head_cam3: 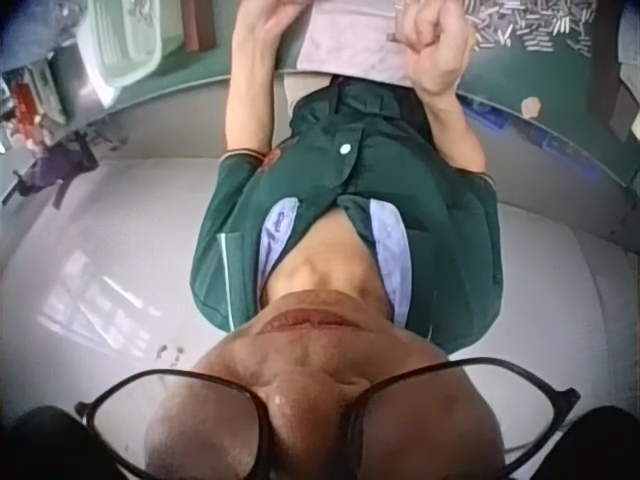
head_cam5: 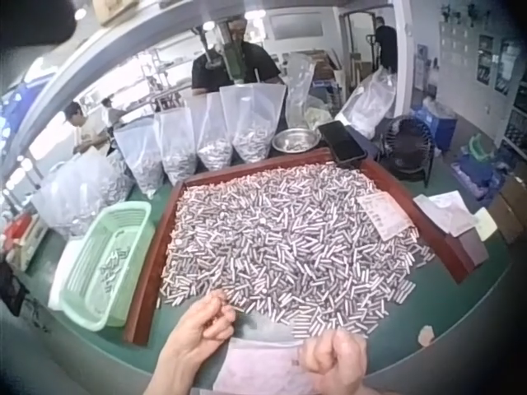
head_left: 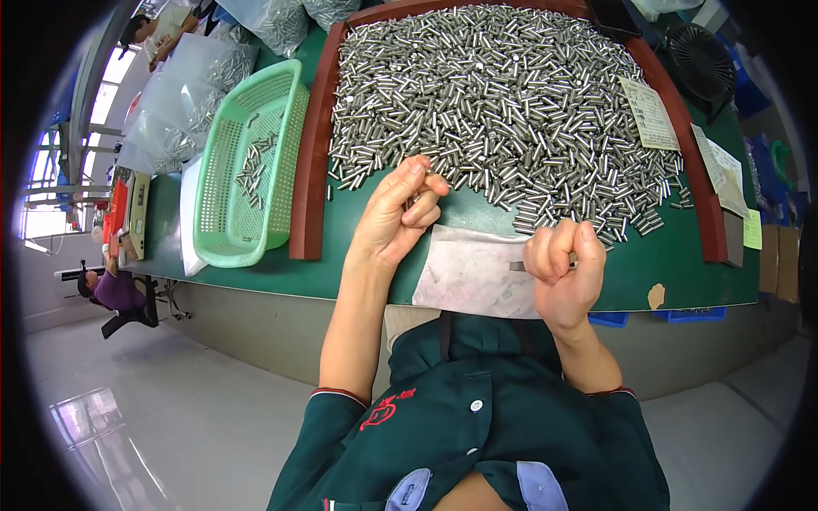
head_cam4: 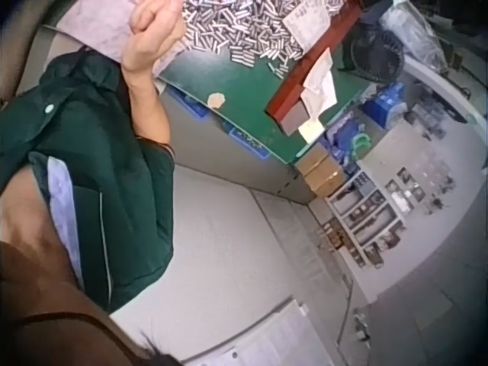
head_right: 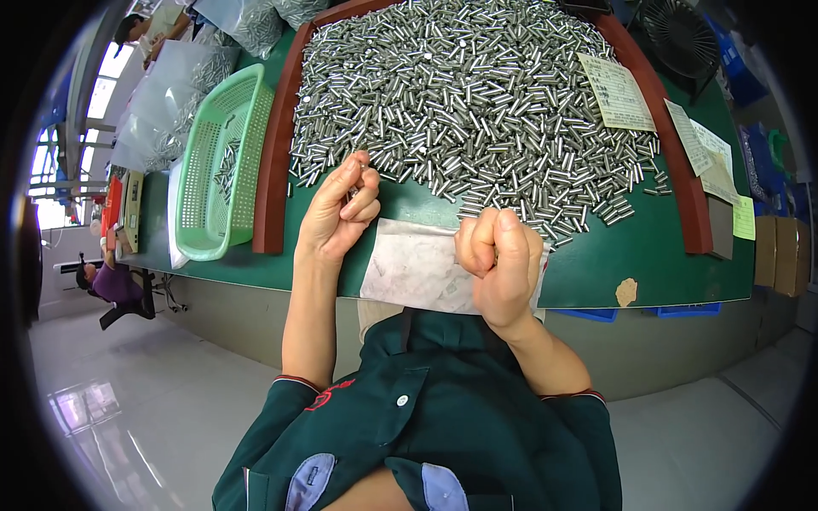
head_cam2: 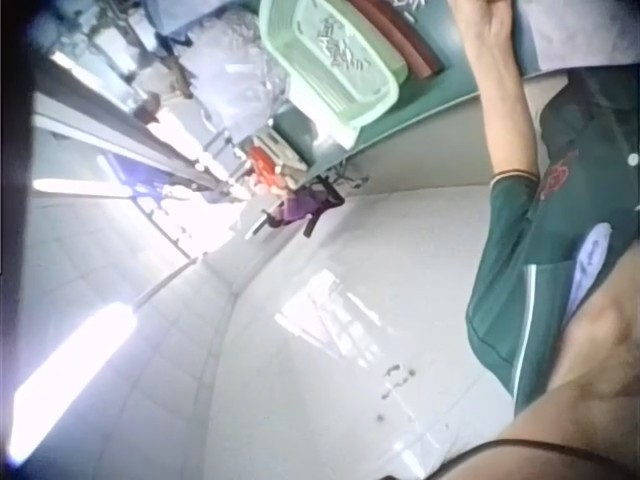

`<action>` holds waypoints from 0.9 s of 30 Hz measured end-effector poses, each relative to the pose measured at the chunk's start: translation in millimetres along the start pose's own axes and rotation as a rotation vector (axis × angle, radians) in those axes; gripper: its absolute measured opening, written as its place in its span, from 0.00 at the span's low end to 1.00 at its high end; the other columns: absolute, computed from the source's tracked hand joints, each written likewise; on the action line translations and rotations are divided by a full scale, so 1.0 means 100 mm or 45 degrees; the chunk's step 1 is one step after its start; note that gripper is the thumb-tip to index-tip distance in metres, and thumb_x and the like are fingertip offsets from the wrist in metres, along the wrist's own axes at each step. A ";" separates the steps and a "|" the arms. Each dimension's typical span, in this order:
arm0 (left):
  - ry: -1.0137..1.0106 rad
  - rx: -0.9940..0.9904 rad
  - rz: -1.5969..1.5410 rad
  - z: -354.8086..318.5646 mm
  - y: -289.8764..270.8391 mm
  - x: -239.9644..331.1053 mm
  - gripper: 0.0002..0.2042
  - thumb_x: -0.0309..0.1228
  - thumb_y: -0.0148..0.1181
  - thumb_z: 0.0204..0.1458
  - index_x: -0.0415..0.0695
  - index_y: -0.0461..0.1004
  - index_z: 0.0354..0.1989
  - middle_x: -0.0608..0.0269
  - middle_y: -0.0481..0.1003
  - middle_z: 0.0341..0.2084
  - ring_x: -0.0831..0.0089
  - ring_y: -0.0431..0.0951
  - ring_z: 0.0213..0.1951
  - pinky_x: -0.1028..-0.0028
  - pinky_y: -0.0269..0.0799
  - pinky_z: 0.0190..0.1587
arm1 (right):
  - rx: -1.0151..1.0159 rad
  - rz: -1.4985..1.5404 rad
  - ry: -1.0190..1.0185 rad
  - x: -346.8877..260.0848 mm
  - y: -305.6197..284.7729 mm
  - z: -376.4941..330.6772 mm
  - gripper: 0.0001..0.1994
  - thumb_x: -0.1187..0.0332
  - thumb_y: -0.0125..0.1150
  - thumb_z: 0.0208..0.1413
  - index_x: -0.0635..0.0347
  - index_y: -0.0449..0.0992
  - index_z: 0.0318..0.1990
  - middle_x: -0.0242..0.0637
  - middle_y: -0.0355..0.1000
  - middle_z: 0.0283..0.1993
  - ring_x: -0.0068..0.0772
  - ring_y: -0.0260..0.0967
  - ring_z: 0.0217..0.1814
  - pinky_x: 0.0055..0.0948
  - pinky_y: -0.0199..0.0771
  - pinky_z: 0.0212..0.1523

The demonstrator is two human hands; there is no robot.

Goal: The recorder is scraping or deburring small metal cylindrical parts using a hand tool at a workbench.

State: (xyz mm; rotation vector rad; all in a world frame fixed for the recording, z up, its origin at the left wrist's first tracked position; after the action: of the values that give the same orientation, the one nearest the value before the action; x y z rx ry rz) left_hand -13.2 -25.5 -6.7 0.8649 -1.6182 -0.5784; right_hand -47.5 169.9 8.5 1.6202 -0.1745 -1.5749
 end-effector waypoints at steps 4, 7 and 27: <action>-0.018 -0.029 -0.096 0.01 -0.04 -0.01 0.04 0.30 0.47 0.52 0.44 0.66 0.32 0.61 0.69 0.22 0.86 0.53 0.14 0.86 0.48 0.17 | -0.006 -0.008 0.004 -0.01 0.02 0.00 0.19 0.65 0.30 0.57 0.57 0.49 0.12 0.27 0.45 0.10 0.18 0.39 0.12 0.21 0.41 0.15; 0.001 -0.014 -0.129 0.01 -0.05 -0.02 0.03 0.28 0.48 0.51 0.43 0.66 0.32 0.62 0.68 0.22 0.86 0.54 0.16 0.86 0.50 0.19 | 0.009 -0.005 0.001 0.00 0.01 0.00 0.19 0.66 0.30 0.57 0.57 0.49 0.12 0.27 0.45 0.10 0.18 0.39 0.12 0.21 0.41 0.15; 0.636 0.440 1.824 -0.05 0.09 -0.01 0.05 0.26 0.56 0.44 0.36 0.73 0.26 0.69 0.62 0.09 0.80 0.61 0.13 0.78 0.57 0.17 | 0.006 -0.006 -0.005 0.01 0.00 0.00 0.19 0.66 0.30 0.57 0.57 0.50 0.13 0.27 0.45 0.11 0.18 0.40 0.12 0.21 0.41 0.15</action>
State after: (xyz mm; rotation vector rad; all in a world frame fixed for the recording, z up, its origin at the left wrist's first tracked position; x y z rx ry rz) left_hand -10.8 -18.9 1.1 -0.0866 -1.4440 0.8686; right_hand -47.5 169.3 7.7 1.6221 -0.1771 -1.5825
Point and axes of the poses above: each hand's wrist, its own z-axis towards the middle knuckle, its own y-axis out of the palm, x = y × z, the point moved 1 cm from there along z, towards the middle knuckle
